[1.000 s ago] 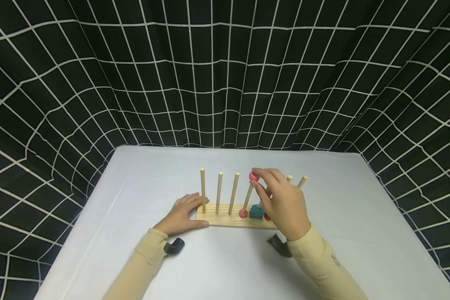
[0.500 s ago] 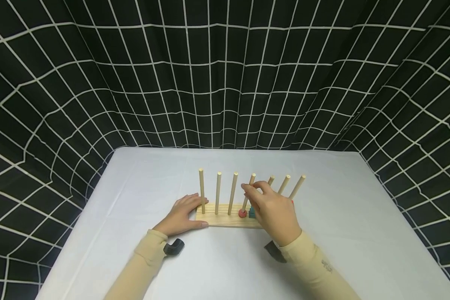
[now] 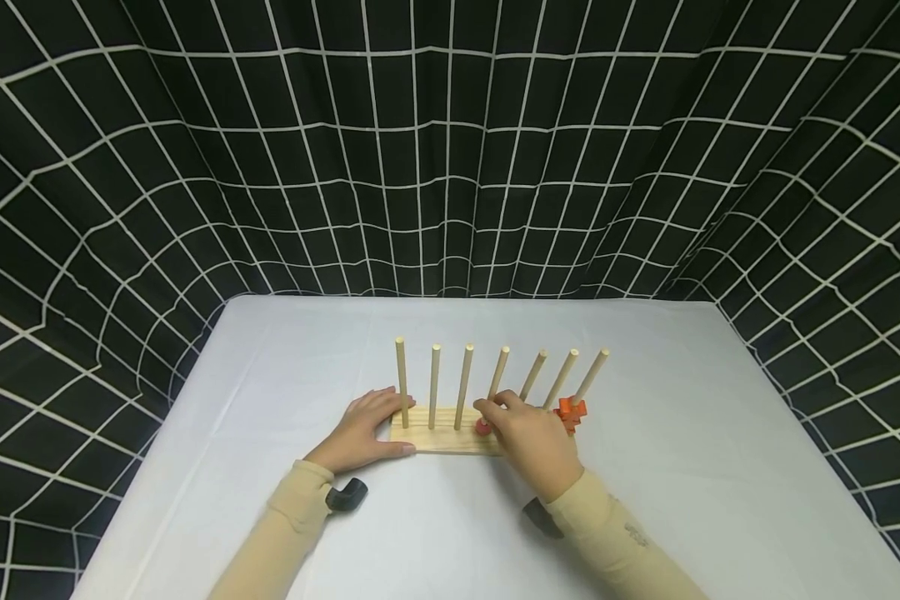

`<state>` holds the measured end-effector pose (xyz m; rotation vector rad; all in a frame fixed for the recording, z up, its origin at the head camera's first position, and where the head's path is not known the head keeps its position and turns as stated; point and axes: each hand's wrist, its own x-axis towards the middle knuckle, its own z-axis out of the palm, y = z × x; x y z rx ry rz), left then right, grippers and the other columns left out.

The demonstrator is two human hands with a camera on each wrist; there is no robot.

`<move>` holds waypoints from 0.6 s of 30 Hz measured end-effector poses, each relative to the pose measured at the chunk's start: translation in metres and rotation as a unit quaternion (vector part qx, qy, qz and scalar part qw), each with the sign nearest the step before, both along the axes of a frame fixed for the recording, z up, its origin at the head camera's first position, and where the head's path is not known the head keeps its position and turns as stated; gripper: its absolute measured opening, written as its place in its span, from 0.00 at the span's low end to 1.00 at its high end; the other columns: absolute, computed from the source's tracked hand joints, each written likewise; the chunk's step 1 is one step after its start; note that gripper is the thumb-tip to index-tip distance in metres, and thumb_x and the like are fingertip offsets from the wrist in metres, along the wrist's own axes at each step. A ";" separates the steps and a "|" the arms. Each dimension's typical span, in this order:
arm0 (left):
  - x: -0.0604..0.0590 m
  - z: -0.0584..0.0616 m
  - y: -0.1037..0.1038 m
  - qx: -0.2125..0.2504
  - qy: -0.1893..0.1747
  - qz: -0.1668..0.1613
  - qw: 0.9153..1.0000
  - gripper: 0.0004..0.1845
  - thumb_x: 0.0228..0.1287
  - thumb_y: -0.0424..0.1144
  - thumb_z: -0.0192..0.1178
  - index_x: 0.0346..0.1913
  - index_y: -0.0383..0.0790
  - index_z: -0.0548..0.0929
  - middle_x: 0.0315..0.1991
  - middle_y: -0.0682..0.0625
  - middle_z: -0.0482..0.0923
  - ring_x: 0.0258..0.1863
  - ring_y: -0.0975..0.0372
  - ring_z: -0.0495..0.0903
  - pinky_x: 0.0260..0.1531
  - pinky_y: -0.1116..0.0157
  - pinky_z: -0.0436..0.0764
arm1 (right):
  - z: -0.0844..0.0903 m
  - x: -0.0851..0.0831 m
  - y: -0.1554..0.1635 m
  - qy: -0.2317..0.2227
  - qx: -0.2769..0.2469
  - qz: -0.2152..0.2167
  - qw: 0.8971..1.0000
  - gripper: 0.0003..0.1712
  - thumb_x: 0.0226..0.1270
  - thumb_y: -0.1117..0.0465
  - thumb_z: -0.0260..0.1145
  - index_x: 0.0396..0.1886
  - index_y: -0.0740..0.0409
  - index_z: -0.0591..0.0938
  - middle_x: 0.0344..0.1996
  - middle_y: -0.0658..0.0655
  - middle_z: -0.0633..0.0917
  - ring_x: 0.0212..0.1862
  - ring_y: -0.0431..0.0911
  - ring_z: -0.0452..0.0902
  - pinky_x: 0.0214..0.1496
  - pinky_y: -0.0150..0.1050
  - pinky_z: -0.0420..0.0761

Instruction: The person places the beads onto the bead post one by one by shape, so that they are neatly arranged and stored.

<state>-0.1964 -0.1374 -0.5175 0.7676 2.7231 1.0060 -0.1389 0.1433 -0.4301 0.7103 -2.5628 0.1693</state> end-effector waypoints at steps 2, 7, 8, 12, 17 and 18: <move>0.000 0.000 0.000 0.000 -0.001 0.000 1.000 0.39 0.50 0.68 0.64 0.66 0.59 0.70 0.70 0.54 0.64 0.74 0.53 0.53 0.71 0.43 0.47 | -0.007 -0.001 -0.001 -0.002 -0.001 -0.001 1.000 0.20 0.47 0.66 0.77 0.42 0.47 0.84 0.29 0.49 0.83 0.19 0.41 0.78 0.12 0.30 0.67; -0.001 -0.002 0.000 -0.002 0.000 0.003 1.000 0.40 0.49 0.68 0.64 0.66 0.60 0.70 0.70 0.55 0.64 0.74 0.54 0.53 0.72 0.45 0.47 | -0.021 -0.003 -0.002 -0.001 -0.013 0.004 1.000 0.13 0.52 0.60 0.76 0.38 0.49 0.85 0.24 0.49 0.81 0.17 0.40 0.75 0.12 0.30 0.67; -0.001 -0.003 0.000 -0.002 0.001 0.003 1.000 0.40 0.49 0.68 0.64 0.66 0.60 0.70 0.70 0.55 0.64 0.74 0.54 0.53 0.72 0.45 0.47 | -0.023 -0.003 -0.002 0.000 -0.015 0.006 1.000 0.11 0.53 0.59 0.76 0.38 0.50 0.85 0.23 0.49 0.81 0.16 0.40 0.75 0.12 0.30 0.68; -0.002 -0.006 0.000 0.000 0.005 0.004 1.000 0.40 0.49 0.69 0.63 0.66 0.60 0.70 0.70 0.55 0.64 0.74 0.54 0.53 0.72 0.45 0.47 | -0.029 -0.003 -0.002 0.007 -0.011 0.012 1.000 0.08 0.56 0.57 0.74 0.35 0.50 0.84 0.22 0.49 0.79 0.15 0.40 0.73 0.12 0.30 0.67; -0.002 -0.008 -0.001 -0.002 0.010 0.006 1.000 0.40 0.49 0.69 0.63 0.66 0.60 0.70 0.70 0.55 0.64 0.74 0.54 0.54 0.72 0.45 0.47 | -0.030 -0.003 -0.003 0.013 -0.009 0.017 1.000 0.08 0.56 0.58 0.74 0.35 0.50 0.84 0.22 0.49 0.79 0.14 0.41 0.72 0.10 0.30 0.64; -0.002 -0.008 -0.001 -0.001 0.010 0.006 1.000 0.40 0.49 0.69 0.63 0.66 0.60 0.70 0.70 0.55 0.64 0.74 0.54 0.54 0.72 0.45 0.47 | -0.031 -0.003 -0.003 0.015 -0.007 0.017 1.000 0.08 0.56 0.58 0.74 0.35 0.50 0.84 0.22 0.50 0.80 0.14 0.41 0.72 0.10 0.30 0.64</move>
